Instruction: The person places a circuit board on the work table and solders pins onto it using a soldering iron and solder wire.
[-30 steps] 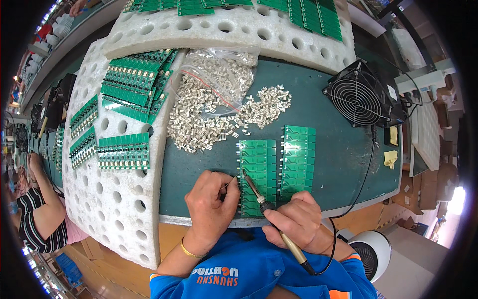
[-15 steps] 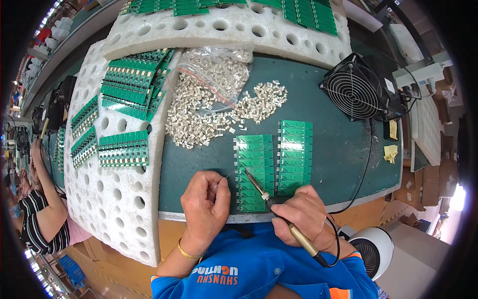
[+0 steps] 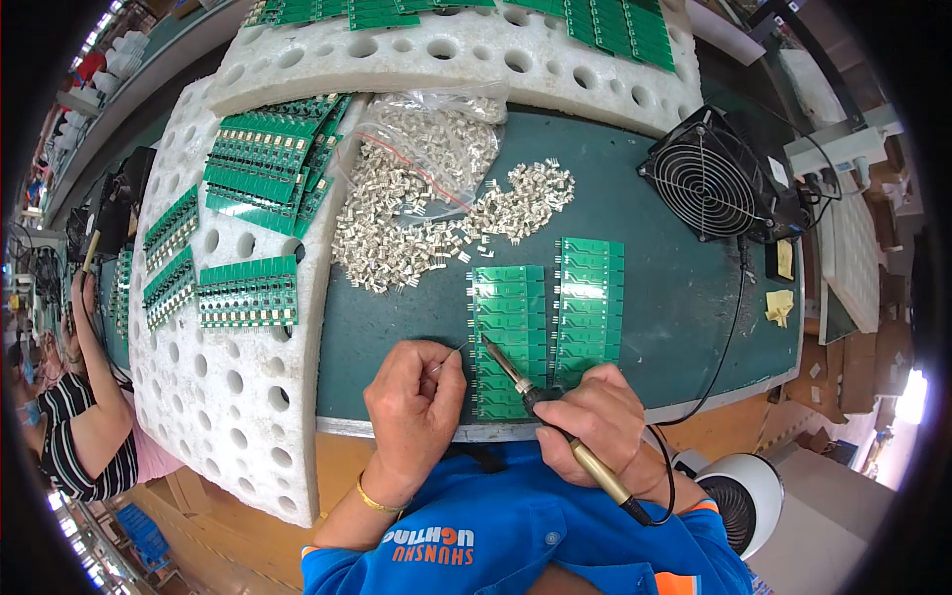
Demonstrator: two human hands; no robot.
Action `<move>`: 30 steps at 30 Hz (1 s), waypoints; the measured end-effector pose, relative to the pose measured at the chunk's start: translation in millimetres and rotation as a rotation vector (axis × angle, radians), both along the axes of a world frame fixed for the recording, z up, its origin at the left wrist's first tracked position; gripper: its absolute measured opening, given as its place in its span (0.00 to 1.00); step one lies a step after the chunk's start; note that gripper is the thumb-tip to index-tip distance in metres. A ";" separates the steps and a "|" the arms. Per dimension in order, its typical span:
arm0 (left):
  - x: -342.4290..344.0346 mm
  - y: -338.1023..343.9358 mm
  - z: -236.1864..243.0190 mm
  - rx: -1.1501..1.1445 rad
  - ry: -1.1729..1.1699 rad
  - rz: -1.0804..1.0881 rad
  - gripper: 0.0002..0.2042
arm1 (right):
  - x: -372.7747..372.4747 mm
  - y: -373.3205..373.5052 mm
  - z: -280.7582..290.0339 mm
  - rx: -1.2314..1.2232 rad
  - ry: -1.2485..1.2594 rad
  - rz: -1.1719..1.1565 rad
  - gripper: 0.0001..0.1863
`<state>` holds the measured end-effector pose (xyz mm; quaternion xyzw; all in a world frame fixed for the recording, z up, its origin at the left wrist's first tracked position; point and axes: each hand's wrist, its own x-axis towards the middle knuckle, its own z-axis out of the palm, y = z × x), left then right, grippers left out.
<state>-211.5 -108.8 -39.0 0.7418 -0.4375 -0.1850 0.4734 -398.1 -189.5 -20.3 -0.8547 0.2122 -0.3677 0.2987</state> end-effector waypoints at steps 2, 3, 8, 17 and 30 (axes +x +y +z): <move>-0.1 -0.8 -0.7 -0.009 -0.007 -0.002 0.06 | 0.1 -0.3 -0.2 0.000 0.002 0.001 0.19; -0.2 -1.0 -1.3 -0.014 -0.007 -0.009 0.06 | 0.3 -0.2 -0.6 -0.004 0.002 0.000 0.19; -0.4 -2.3 0.6 -0.022 -0.016 -0.021 0.05 | 0.5 -0.3 -1.7 -0.004 0.000 0.001 0.19; -1.6 -2.1 1.8 0.007 -0.002 -0.018 0.05 | 0.0 -1.2 -2.0 -0.004 0.012 0.010 0.18; -2.9 -3.0 1.1 -0.028 -0.119 -0.038 0.05 | 0.4 -0.1 -0.4 -0.005 0.014 -0.002 0.18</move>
